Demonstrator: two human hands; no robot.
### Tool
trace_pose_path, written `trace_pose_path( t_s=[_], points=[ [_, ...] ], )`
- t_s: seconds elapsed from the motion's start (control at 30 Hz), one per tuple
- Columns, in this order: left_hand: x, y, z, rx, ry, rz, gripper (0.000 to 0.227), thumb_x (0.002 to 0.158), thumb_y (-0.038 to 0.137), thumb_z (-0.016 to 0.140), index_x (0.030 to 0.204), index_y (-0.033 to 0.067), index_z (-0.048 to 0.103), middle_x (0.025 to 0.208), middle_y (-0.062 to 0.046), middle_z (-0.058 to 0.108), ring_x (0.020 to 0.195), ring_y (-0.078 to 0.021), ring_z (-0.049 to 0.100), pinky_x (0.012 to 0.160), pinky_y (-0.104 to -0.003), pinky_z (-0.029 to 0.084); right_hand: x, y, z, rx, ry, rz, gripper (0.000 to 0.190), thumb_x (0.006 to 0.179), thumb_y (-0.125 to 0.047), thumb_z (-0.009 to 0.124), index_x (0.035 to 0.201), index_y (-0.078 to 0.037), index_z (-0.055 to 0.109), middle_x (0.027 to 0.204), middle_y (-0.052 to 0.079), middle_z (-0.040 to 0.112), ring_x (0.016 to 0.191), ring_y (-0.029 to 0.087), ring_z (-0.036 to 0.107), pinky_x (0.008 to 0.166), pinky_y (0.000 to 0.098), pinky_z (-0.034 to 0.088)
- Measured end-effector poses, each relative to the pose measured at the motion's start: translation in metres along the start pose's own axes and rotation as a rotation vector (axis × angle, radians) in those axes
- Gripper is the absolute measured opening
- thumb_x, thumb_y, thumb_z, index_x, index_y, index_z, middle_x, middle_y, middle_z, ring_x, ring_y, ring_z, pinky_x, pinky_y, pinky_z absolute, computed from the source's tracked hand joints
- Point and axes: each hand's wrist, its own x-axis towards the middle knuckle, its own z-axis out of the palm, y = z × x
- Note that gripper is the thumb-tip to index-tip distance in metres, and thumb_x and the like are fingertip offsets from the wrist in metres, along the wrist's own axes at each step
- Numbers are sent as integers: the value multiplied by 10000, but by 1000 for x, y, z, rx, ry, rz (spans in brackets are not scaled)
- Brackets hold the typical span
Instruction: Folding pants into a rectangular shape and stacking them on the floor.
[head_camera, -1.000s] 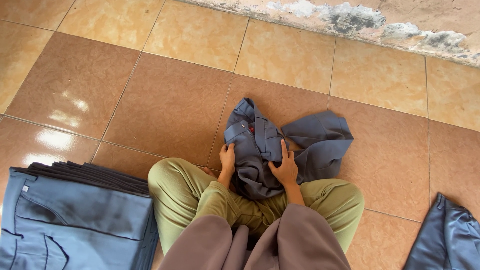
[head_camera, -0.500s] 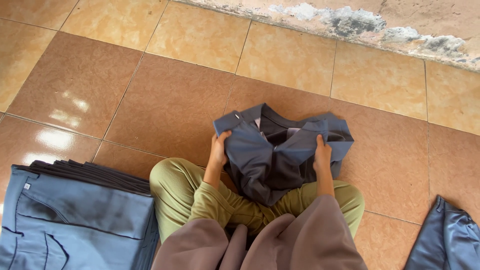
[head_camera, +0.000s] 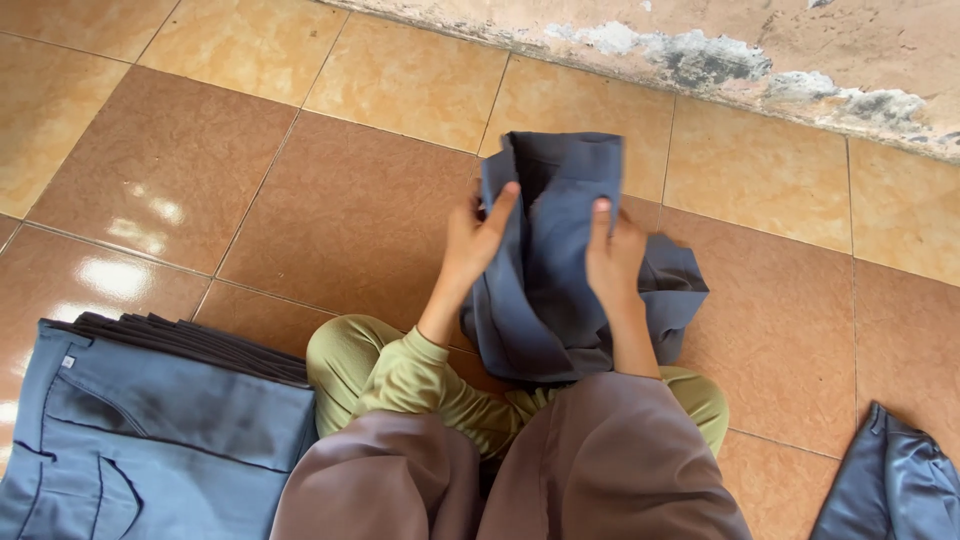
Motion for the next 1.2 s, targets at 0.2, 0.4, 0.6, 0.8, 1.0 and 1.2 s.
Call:
trace_pose_path(
  t_s=[0.2,0.4,0.6,0.8,1.0,1.2],
  points=[
    [-14,55,19,248,-15,151,524,790,484,856,812,21,612,649,-137,587,598,-313,704,369,-371,528,4,-94,8,-321,-121,-391,303,1040,-296,573,872,-86,710,690,47,656,578,251,669,494,320,513],
    [-18,62,-1,466,-42,64,400,945,370,662,814,-4,610,604,-223,626,625,-383,721,448,-449,512,-12,-94,-1,-140,-261,-385,308,1046,-290,598,1182,-29,690,817,46,651,673,225,687,525,286,554],
    [-2,83,-28,335,65,-32,384,993,322,519,775,17,602,505,-202,649,476,-276,715,433,-351,562,-51,-85,-8,-26,-208,-447,381,934,-71,670,1306,-97,593,958,51,671,743,228,717,608,289,600],
    [19,91,-41,-31,197,30,408,994,343,530,793,-7,587,606,-257,673,543,-264,747,507,-355,632,-86,-36,-28,31,-512,-264,124,1017,-158,549,986,-148,668,800,28,642,630,225,675,571,296,558],
    [23,128,-50,-344,274,146,363,1014,320,513,1026,-38,569,826,-195,700,738,-287,777,684,-472,710,-102,-23,-44,-192,-870,-78,680,899,-656,555,756,-11,716,824,191,700,893,401,693,953,551,468],
    [32,128,-70,-597,445,-60,481,891,352,600,1274,73,519,997,-85,632,790,-139,657,802,-455,705,-140,95,-2,-392,-1097,248,514,1039,-537,425,779,-109,537,739,47,593,669,257,575,623,408,396]
  ],
)
